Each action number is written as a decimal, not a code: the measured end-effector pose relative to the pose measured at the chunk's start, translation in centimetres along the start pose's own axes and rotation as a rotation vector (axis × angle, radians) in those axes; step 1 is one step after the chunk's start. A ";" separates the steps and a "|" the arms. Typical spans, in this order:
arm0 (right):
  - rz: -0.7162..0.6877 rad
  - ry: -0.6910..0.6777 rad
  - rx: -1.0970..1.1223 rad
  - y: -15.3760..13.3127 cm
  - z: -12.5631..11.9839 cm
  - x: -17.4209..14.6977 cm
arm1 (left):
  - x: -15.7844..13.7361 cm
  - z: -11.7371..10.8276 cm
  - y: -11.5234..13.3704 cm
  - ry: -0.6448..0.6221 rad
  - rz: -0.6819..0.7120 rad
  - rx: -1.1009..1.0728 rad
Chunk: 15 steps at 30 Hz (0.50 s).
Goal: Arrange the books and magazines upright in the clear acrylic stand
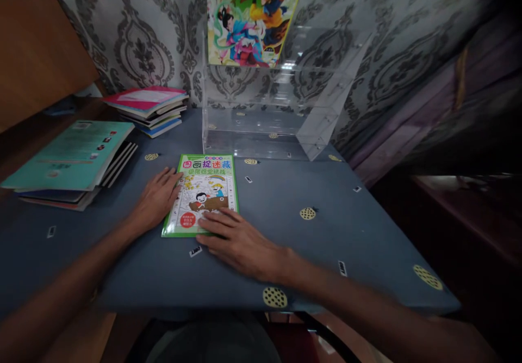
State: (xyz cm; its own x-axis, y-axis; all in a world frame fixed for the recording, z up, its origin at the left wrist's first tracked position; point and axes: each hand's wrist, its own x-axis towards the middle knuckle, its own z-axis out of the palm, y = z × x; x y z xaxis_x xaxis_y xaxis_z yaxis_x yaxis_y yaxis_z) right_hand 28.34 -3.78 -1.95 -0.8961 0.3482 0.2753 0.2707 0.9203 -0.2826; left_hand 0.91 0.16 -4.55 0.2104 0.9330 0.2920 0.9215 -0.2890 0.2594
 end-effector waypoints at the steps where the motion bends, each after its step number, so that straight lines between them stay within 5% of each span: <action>1: 0.017 0.036 0.039 0.3 -0.3 -0.9 | 0.0 0.1 -0.1 0.006 -0.002 -0.009; 6: 0.211 0.221 0.169 2.6 -1.5 -2.7 | 0.3 0.2 -0.2 -0.007 -0.038 -0.088; 10: 0.491 0.220 -0.039 4.2 -1.2 -0.5 | 0.9 -0.5 0.0 0.021 -0.087 -0.256; 15: 0.494 0.201 -0.131 4.4 0.0 1.0 | 1.7 -1.9 0.1 0.015 -0.256 -0.779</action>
State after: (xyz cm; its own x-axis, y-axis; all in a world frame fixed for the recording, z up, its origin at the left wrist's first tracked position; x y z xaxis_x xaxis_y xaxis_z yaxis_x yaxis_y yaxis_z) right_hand 28.66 0.63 -2.94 -0.5700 0.7599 0.3124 0.6953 0.6487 -0.3093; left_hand 0.77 1.34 -2.25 0.0151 0.9888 0.1482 0.4486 -0.1391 0.8828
